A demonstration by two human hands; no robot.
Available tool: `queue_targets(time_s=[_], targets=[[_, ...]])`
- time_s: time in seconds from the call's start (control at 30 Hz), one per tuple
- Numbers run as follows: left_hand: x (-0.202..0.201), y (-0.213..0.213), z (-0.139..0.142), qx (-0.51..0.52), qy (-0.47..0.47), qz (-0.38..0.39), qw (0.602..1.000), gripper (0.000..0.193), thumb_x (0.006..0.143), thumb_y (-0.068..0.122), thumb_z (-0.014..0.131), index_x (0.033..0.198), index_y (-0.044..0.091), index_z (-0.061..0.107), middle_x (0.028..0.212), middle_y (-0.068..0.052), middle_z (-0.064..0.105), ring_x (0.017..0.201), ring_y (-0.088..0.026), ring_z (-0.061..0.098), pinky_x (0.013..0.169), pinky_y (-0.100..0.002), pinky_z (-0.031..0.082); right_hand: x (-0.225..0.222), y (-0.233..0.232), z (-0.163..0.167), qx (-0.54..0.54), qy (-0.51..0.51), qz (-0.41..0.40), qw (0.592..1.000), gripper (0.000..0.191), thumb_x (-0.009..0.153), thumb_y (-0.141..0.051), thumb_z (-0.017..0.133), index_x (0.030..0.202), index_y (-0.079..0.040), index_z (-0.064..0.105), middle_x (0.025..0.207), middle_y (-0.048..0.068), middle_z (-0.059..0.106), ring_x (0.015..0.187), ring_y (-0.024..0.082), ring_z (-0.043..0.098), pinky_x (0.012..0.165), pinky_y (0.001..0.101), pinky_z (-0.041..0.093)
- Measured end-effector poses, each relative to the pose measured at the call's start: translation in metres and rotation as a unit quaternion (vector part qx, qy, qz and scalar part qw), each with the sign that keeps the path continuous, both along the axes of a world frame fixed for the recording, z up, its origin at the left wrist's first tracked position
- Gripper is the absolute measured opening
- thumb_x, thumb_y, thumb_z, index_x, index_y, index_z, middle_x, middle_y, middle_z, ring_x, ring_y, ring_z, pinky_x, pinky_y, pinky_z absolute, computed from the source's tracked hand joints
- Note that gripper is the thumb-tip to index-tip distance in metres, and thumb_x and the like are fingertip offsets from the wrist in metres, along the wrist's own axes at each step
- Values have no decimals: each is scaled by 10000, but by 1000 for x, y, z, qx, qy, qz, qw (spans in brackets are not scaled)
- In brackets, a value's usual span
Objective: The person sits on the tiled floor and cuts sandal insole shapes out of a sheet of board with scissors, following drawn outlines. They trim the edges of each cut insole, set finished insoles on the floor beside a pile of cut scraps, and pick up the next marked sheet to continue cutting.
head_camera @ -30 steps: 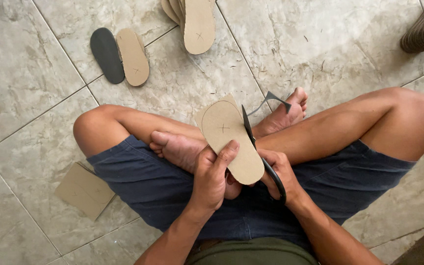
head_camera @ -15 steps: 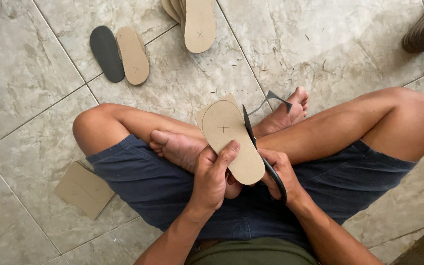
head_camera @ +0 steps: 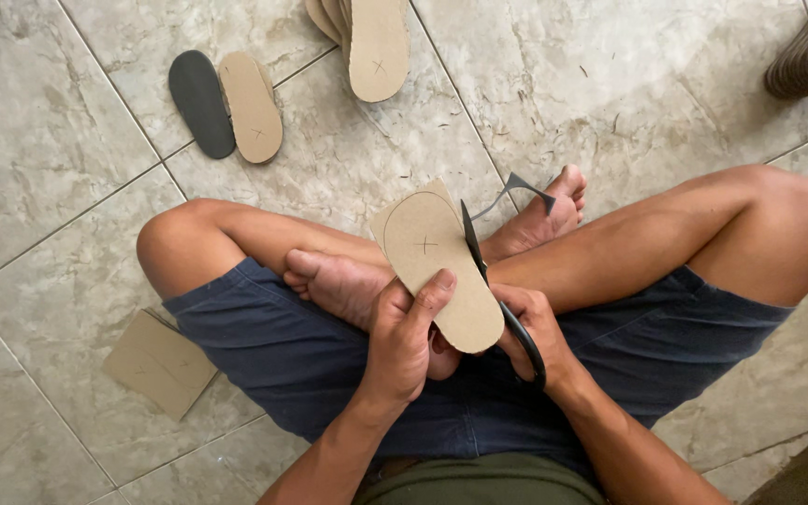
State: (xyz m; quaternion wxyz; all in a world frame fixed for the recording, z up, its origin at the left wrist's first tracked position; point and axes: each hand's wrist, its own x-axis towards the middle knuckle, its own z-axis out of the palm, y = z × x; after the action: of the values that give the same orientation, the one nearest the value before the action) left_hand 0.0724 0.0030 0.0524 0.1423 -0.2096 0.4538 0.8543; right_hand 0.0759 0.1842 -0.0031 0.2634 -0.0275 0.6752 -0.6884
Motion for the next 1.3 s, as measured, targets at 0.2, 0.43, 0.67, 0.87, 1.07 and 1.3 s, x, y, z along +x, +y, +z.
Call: queue_targets(time_s=[0.2,0.43,0.67,0.87,1.07,1.3], targets=[[0,0,1,-1,1,1,1000,241,1032,213,626,1124,-3,677,934,0,691,839,-55,608,751,-232,496,1,-1,-1,-8,-19,-2,1000,302,935,-255,655,1021,28,717,762,39,712,672,102,666,605,273,541],[2,-1,-2,-16,-2,-1,1000,240,1048,219,629,1088,-12,683,870,-4,675,764,-60,589,674,-230,474,0,0,-3,-11,6,12,1000,290,939,-252,650,1030,15,713,760,29,718,666,103,682,609,265,542],[2,-2,0,9,2,-3,1000,240,1047,228,616,1094,-3,664,877,-12,678,772,-64,605,689,-234,490,2,-2,-2,1,-18,6,1000,265,945,-239,651,1019,7,717,739,35,713,645,107,675,592,269,538],[0,-2,5,18,-1,-5,1000,249,1044,232,610,1088,-7,663,861,-24,684,757,-77,617,677,-241,497,2,-3,-3,-31,-13,3,999,259,971,-236,634,1023,1,723,758,20,712,661,97,673,605,259,542],[-1,-3,4,5,4,-9,1000,253,1050,233,612,1079,-11,669,865,-28,690,764,-77,621,684,-241,498,2,-4,-2,-28,-43,-5,999,271,954,-244,650,1027,5,726,753,24,713,637,98,669,587,264,542],[0,-2,2,8,-5,-7,1000,247,1041,235,617,1076,-3,673,856,-23,693,752,-75,622,673,-239,497,1,-4,-2,-37,-32,-3,999,284,957,-261,663,1021,9,723,740,25,705,645,100,662,595,263,537]])
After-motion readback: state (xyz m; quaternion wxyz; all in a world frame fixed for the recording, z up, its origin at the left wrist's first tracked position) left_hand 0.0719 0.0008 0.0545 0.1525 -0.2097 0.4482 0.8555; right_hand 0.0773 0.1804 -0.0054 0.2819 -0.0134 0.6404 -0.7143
